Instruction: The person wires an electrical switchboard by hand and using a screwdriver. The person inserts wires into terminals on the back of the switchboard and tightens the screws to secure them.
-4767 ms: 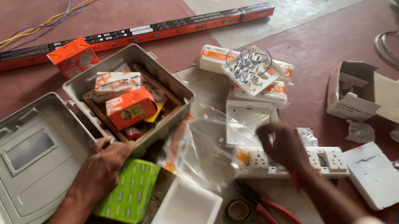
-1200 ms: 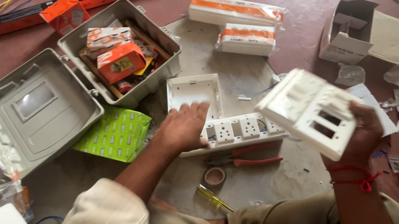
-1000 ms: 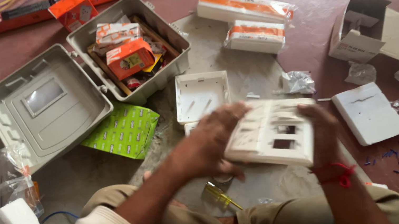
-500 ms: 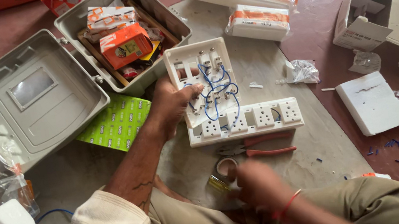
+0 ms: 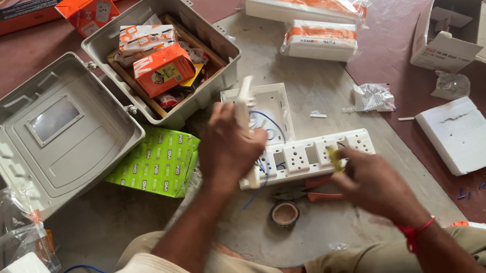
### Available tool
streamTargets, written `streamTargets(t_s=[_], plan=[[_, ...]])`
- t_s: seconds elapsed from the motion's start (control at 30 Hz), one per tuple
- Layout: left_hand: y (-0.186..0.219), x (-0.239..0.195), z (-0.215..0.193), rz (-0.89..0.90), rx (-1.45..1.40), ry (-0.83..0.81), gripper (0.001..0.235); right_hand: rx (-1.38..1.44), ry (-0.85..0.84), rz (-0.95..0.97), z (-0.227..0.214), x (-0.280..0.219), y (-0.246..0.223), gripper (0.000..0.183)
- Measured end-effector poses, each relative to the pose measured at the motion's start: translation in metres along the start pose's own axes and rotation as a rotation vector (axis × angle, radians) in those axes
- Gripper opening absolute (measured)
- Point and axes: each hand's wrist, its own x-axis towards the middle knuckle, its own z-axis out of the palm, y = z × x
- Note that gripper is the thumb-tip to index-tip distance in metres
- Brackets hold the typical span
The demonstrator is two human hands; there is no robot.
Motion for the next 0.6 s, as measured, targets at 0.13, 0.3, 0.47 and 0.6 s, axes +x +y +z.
streamTargets(t_s=[0.13, 0.3, 0.47, 0.6], plan=[[0.036, -0.020, 0.008, -0.005, 0.236, 0.034, 0.068, 0.389, 0.088, 0.104, 0.010, 0.009, 0.020, 0.026], [0.044, -0.023, 0.020, -0.061, 0.212, 0.010, 0.102, 0.981, -0.064, 0.002, 0.035, 0.005, 0.014, 0.033], [0.041, -0.021, 0.043, -0.101, 0.126, -0.054, 0.126, 1.016, 0.043, -0.014, 0.052, 0.003, -0.020, 0.040], [0.022, -0.019, 0.062, -0.005, 0.029, -0.049, 0.120, 0.957, 0.145, 0.089, 0.064, 0.017, -0.010, 0.036]])
